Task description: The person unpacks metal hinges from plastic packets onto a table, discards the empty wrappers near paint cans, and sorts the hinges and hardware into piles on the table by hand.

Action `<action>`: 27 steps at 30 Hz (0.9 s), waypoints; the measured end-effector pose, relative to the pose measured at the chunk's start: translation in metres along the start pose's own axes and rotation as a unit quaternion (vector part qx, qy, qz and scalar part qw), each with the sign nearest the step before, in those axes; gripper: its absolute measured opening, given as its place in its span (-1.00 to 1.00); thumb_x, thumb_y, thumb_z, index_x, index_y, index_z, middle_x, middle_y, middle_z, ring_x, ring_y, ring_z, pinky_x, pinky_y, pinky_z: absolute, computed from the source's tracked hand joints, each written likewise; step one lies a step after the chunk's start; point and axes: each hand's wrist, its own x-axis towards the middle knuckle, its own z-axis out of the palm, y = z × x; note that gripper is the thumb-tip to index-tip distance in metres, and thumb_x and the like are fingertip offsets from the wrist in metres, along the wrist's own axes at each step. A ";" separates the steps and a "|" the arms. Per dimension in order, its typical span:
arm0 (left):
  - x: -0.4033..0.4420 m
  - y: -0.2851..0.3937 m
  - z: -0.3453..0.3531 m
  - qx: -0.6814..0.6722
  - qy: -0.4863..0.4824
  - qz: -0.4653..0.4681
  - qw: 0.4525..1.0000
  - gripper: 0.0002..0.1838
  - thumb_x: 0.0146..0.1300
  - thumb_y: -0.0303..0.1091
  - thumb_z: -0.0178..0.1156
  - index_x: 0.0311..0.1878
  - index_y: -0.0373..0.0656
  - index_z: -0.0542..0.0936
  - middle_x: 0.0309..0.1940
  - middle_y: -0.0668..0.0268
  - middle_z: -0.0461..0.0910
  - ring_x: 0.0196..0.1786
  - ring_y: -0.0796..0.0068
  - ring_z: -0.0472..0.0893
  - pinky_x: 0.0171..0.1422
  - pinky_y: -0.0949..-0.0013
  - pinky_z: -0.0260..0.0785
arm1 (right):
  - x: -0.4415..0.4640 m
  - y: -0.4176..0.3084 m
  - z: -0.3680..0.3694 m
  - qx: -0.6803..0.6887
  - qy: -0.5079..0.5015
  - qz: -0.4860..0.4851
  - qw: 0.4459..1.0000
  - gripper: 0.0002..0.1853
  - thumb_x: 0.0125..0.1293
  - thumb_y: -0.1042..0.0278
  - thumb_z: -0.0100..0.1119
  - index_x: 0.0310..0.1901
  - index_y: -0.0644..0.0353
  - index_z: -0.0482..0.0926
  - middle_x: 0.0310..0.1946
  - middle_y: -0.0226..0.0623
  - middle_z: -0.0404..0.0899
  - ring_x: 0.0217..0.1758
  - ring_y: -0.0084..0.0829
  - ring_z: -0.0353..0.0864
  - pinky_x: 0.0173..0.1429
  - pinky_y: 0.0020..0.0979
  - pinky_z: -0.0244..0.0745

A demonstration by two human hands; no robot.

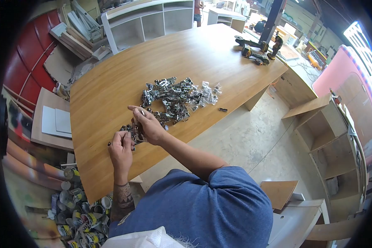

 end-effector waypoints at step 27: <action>0.011 0.022 0.012 0.067 0.059 0.097 0.991 -0.85 0.56 -0.36 0.22 -0.11 -0.25 0.62 -0.37 -0.01 0.70 -0.34 0.00 0.75 -0.25 0.09 0.53 | -0.016 -0.010 0.033 -0.292 0.116 -0.163 0.935 -0.62 0.80 -0.02 -0.25 0.07 0.16 0.37 -0.24 -0.43 0.32 -0.24 -0.59 0.30 -0.15 -0.45 0.35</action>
